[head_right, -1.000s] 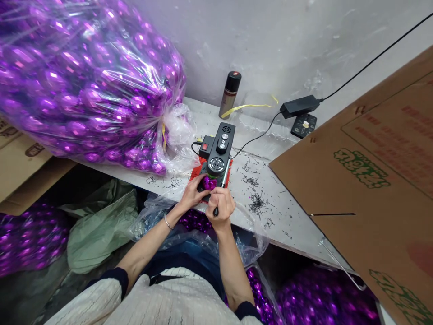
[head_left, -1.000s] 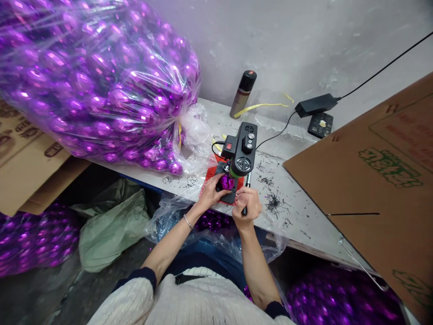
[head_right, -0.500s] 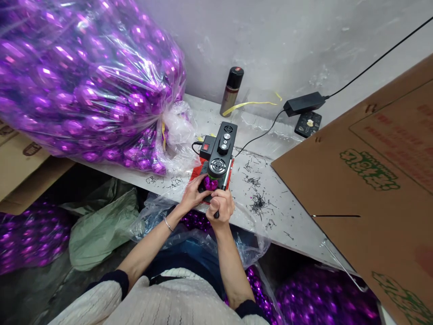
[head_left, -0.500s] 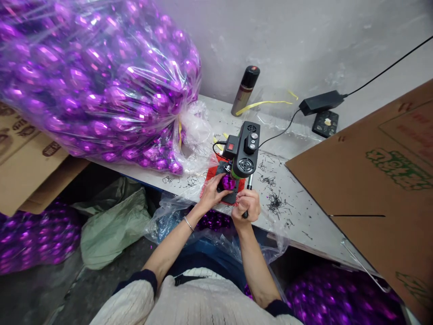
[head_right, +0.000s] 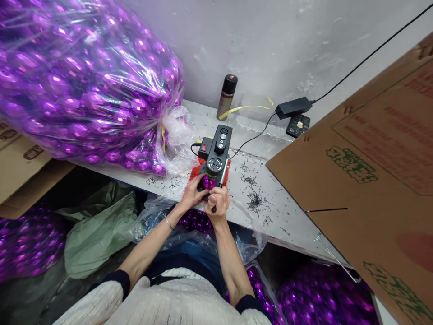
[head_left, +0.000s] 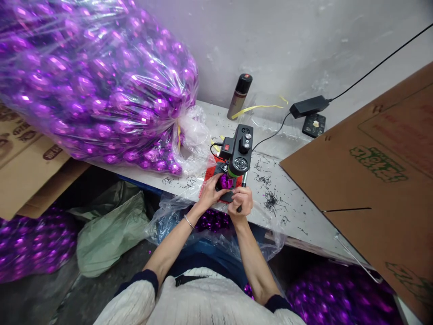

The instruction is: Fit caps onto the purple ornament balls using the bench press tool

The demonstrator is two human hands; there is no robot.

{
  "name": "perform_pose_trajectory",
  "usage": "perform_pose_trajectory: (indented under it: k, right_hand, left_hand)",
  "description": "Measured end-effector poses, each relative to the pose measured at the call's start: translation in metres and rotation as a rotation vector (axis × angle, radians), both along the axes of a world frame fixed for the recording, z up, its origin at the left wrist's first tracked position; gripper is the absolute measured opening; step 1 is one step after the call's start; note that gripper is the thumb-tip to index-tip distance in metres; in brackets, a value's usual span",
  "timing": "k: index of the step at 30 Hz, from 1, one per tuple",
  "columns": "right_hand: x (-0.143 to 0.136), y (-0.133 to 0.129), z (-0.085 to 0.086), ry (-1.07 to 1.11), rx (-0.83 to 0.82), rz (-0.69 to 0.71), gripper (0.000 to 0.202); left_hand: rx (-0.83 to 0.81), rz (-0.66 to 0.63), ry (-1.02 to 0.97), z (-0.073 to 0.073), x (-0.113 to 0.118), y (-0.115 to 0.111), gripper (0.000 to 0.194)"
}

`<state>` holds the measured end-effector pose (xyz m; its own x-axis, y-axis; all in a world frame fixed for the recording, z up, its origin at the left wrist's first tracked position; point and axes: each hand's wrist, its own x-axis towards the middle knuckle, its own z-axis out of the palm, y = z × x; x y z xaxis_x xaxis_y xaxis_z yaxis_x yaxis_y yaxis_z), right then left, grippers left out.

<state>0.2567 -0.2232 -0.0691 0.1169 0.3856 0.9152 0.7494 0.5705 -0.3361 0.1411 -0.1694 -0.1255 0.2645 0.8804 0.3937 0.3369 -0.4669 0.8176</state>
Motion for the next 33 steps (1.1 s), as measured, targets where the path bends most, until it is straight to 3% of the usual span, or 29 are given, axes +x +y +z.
perform_pose_trajectory:
  k: [3,7,11,15,18,20,22,25,28,30,33]
  right_hand:
    - [0.0,0.001,0.007,-0.028,0.017,0.003,0.024]
    - [0.001,0.0,0.046,0.113,-0.067,-0.014,0.026]
    - [0.0,-0.003,0.08,0.14,-0.185,0.003,0.027]
    - [-0.003,-0.006,0.073,0.118,-0.146,-0.015,0.026]
    - [-0.005,-0.007,0.061,0.116,-0.145,-0.023,0.027]
    - [-0.005,-0.007,0.057,0.112,-0.145,-0.02,0.028]
    - [-0.006,-0.007,0.057,0.113,-0.136,-0.018,0.028]
    - [-0.006,-0.007,0.058,0.126,-0.112,-0.01,0.027]
    - [-0.007,-0.007,0.057,0.121,-0.108,0.002,0.027]
    - [-0.007,-0.007,0.056,0.115,-0.114,0.005,0.027]
    - [-0.006,-0.007,0.054,0.112,-0.113,0.001,0.027]
  left_hand:
    - [-0.006,0.009,0.007,0.001,0.002,0.003,0.058]
    - [-0.002,0.039,0.009,0.006,0.0,0.002,0.061]
    - [0.13,0.041,0.057,0.005,-0.019,-0.035,0.07]
    - [0.256,-0.122,0.218,-0.015,-0.042,-0.099,0.075]
    - [0.29,-0.12,0.253,-0.022,-0.049,-0.116,0.065]
    - [0.272,-0.048,0.213,-0.014,-0.051,-0.096,0.042]
    - [0.228,0.094,0.183,0.005,-0.054,-0.052,0.026]
    - [0.129,0.312,0.284,0.037,-0.064,0.038,0.036]
    - [-0.008,0.406,0.404,0.059,-0.077,0.115,0.052]
    - [-0.124,0.453,0.463,0.065,-0.085,0.147,0.062]
    - [-0.25,0.538,0.484,0.063,-0.092,0.168,0.063]
